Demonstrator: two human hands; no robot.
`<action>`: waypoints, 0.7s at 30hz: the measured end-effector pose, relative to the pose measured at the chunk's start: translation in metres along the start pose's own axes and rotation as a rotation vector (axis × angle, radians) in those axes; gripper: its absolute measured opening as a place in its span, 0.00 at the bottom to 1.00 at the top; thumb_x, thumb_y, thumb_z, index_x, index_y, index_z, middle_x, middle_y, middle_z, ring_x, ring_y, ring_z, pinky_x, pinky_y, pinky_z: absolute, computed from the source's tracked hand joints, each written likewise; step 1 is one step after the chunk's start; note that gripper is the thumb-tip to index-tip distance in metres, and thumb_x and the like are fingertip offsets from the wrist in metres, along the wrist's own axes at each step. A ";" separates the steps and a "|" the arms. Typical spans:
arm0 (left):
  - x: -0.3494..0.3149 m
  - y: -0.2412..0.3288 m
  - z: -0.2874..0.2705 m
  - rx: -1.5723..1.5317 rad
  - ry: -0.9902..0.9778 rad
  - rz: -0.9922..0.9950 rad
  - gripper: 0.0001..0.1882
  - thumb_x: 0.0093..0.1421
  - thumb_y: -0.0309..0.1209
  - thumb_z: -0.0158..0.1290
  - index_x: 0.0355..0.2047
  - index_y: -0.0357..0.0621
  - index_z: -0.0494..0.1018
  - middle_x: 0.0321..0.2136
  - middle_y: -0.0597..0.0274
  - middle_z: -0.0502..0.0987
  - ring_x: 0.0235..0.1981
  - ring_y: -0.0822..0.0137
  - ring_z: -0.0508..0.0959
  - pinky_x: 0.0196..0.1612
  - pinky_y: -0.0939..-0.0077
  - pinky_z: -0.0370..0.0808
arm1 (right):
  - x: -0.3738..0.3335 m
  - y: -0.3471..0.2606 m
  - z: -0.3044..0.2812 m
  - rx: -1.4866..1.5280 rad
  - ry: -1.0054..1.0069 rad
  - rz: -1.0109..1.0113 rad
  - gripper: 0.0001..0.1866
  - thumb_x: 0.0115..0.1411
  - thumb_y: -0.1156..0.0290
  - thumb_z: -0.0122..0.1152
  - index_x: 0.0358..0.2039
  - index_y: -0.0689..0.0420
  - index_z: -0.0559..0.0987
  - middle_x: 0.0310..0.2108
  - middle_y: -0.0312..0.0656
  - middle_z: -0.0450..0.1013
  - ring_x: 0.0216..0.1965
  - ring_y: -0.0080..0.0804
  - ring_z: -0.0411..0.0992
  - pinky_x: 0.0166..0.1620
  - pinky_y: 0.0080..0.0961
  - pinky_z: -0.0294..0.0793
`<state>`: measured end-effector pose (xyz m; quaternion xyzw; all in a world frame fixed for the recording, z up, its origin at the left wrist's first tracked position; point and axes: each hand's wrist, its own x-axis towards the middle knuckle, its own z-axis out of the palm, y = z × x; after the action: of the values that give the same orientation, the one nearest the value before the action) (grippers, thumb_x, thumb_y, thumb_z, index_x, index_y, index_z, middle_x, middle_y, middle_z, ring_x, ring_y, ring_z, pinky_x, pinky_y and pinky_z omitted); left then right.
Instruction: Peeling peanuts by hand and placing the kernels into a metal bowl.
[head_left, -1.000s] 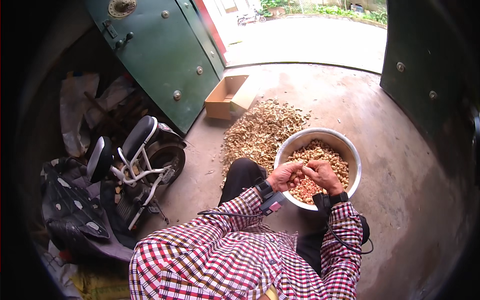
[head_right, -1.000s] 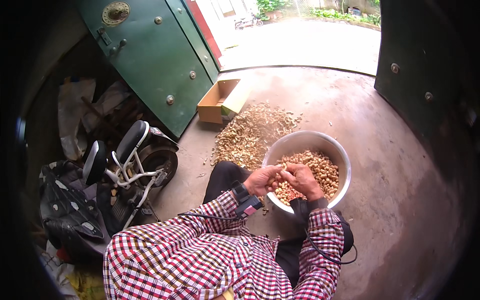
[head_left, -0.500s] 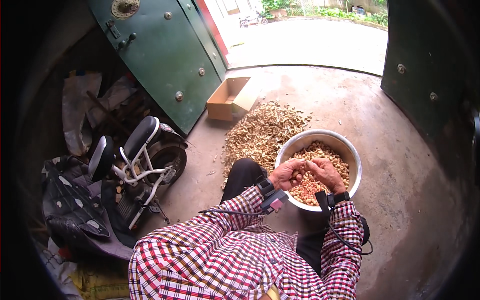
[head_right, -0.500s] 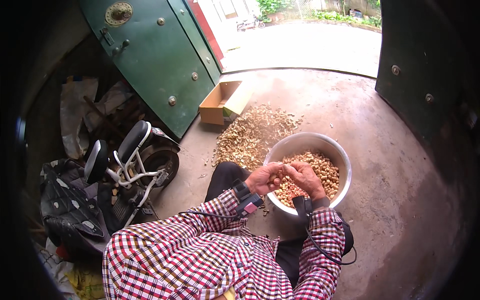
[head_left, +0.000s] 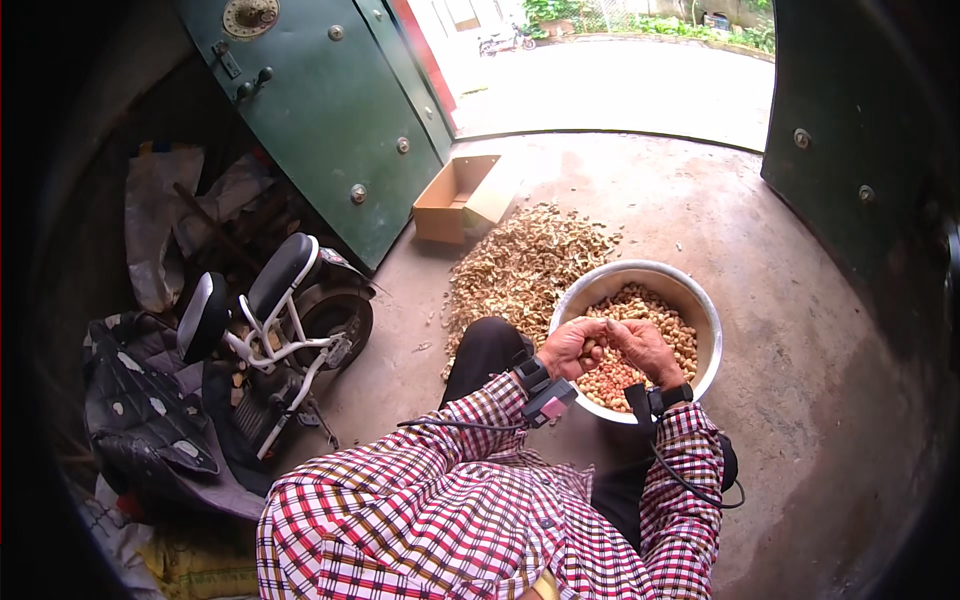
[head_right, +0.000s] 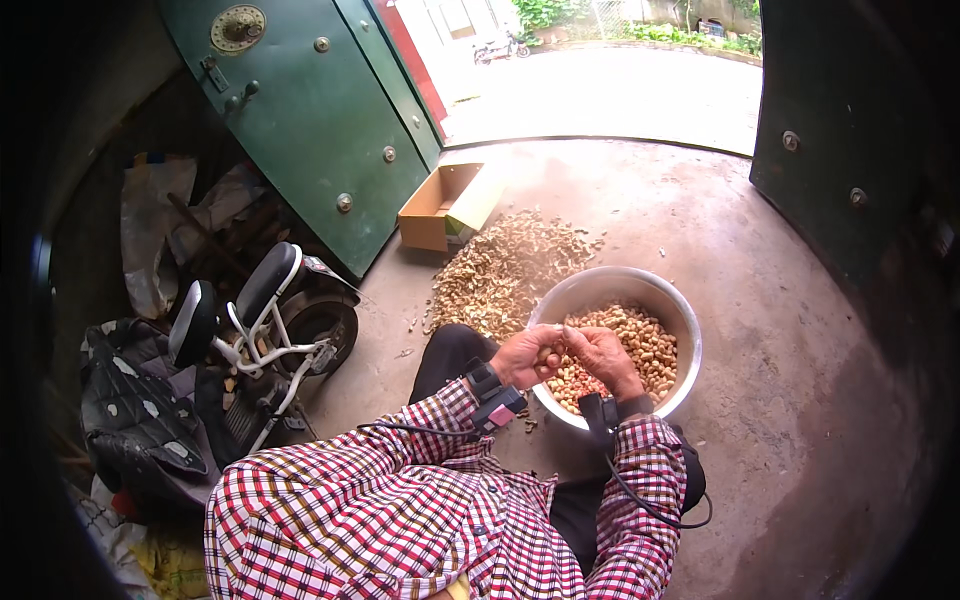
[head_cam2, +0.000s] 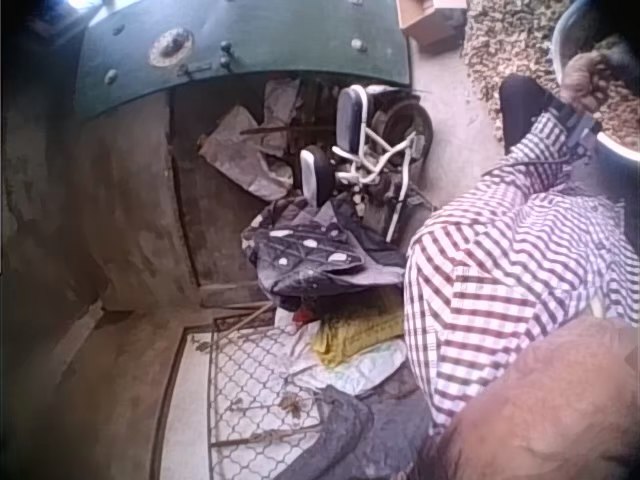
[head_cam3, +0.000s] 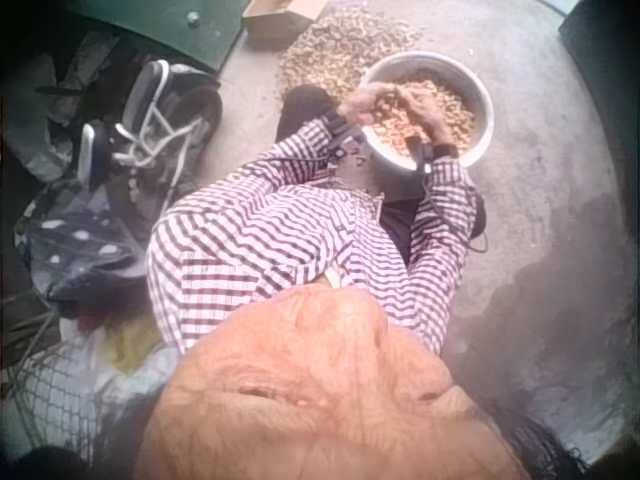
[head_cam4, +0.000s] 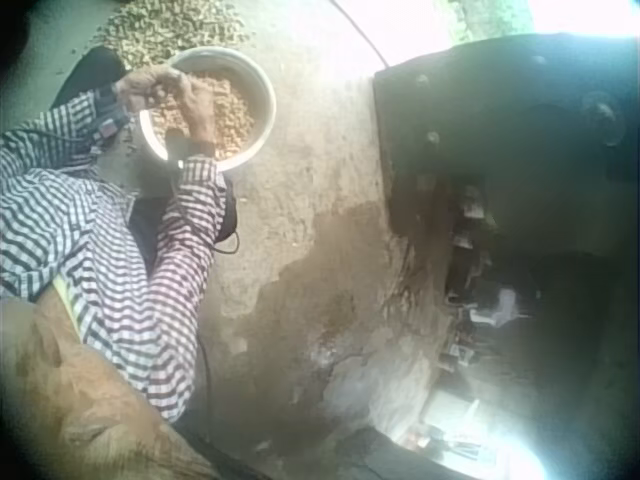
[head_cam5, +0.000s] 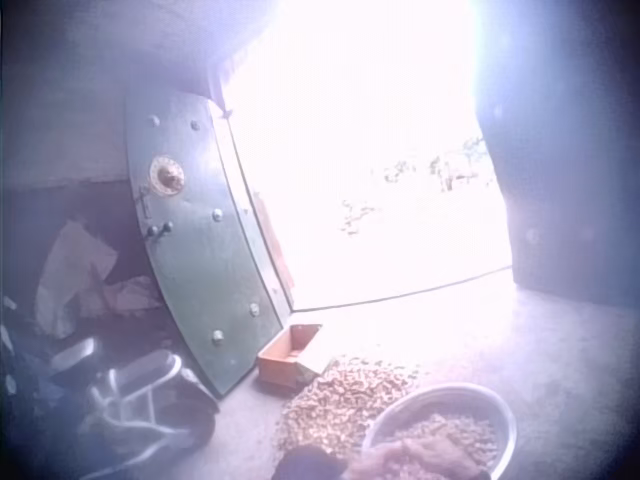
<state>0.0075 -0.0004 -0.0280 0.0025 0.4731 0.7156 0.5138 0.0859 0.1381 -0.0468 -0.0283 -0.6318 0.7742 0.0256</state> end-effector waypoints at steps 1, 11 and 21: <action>0.000 0.000 0.000 -0.014 0.000 -0.011 0.05 0.57 0.32 0.46 0.28 0.47 0.65 0.17 0.69 0.68 0.13 0.81 0.67 0.11 0.90 0.60 | -0.001 -0.003 0.002 0.000 0.001 0.000 0.17 0.60 0.61 0.48 0.27 0.63 0.76 0.21 0.32 0.70 0.24 0.15 0.64 0.29 0.16 0.65; -0.001 0.004 0.006 -0.075 0.036 -0.026 0.06 0.58 0.33 0.46 0.27 0.46 0.65 0.17 0.69 0.68 0.13 0.80 0.67 0.11 0.90 0.59 | 0.002 0.001 0.008 -0.098 0.165 -0.036 0.16 0.59 0.64 0.47 0.20 0.61 0.74 0.16 0.29 0.66 0.18 0.13 0.60 0.21 0.13 0.59; -0.001 -0.001 0.011 -0.024 0.146 0.053 0.05 0.56 0.30 0.47 0.24 0.46 0.65 0.16 0.68 0.68 0.12 0.79 0.67 0.11 0.88 0.62 | 0.008 0.018 0.021 -0.201 0.421 -0.084 0.15 0.55 0.68 0.47 0.16 0.63 0.73 0.13 0.36 0.67 0.17 0.19 0.63 0.22 0.21 0.63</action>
<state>0.0144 0.0064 -0.0221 -0.0430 0.5005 0.7328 0.4589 0.0759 0.1148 -0.0608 -0.1652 -0.6869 0.6829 0.1861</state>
